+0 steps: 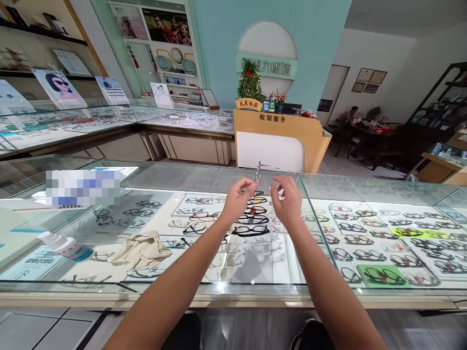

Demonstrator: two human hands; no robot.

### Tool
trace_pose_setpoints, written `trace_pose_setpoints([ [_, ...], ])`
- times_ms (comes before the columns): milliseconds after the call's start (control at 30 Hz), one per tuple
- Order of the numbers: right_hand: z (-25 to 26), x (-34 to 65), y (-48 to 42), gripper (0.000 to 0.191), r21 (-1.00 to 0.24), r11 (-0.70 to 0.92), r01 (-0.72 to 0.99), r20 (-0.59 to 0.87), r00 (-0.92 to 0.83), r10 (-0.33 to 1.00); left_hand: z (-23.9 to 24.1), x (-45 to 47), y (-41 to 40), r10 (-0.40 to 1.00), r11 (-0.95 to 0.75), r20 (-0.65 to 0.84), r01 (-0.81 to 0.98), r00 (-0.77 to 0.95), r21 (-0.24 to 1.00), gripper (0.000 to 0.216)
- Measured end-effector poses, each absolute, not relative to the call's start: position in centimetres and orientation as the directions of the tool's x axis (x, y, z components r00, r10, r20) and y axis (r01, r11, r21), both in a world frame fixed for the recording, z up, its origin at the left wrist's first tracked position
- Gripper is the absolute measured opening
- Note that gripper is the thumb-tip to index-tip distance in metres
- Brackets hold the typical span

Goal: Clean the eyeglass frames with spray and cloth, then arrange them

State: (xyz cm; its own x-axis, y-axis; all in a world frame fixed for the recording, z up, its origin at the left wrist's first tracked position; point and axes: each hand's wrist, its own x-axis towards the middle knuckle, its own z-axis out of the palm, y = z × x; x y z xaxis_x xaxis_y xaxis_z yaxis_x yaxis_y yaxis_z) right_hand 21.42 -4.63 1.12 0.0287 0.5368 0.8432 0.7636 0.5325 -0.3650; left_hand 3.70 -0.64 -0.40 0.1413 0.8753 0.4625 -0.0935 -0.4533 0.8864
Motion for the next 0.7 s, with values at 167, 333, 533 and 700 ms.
trace_pose_setpoints([
  [167,0.65,20.47,-4.83,0.037,-0.231,0.528,0.817,0.797,-0.152,0.584,-0.16,3.82,-1.02,0.861,-0.481,0.488,-0.08,0.141,0.873,0.038],
  [333,0.54,20.61,-4.7,0.037,-0.186,0.483,0.856,0.795,-0.158,0.586,-0.21,3.65,-0.89,0.858,-0.496,0.499,-0.057,0.123,0.867,0.037],
  [533,0.98,20.59,-4.91,0.041,-0.15,0.515,0.844,0.781,-0.217,0.585,-0.42,3.57,-0.92,0.853,-0.507,0.502,-0.003,0.142,0.862,0.034],
  [700,1.02,20.64,-4.77,0.037,-0.175,0.471,0.865,0.764,-0.183,0.619,-0.48,3.61,-1.0,0.852,-0.516,0.51,0.029,0.116,0.856,0.034],
])
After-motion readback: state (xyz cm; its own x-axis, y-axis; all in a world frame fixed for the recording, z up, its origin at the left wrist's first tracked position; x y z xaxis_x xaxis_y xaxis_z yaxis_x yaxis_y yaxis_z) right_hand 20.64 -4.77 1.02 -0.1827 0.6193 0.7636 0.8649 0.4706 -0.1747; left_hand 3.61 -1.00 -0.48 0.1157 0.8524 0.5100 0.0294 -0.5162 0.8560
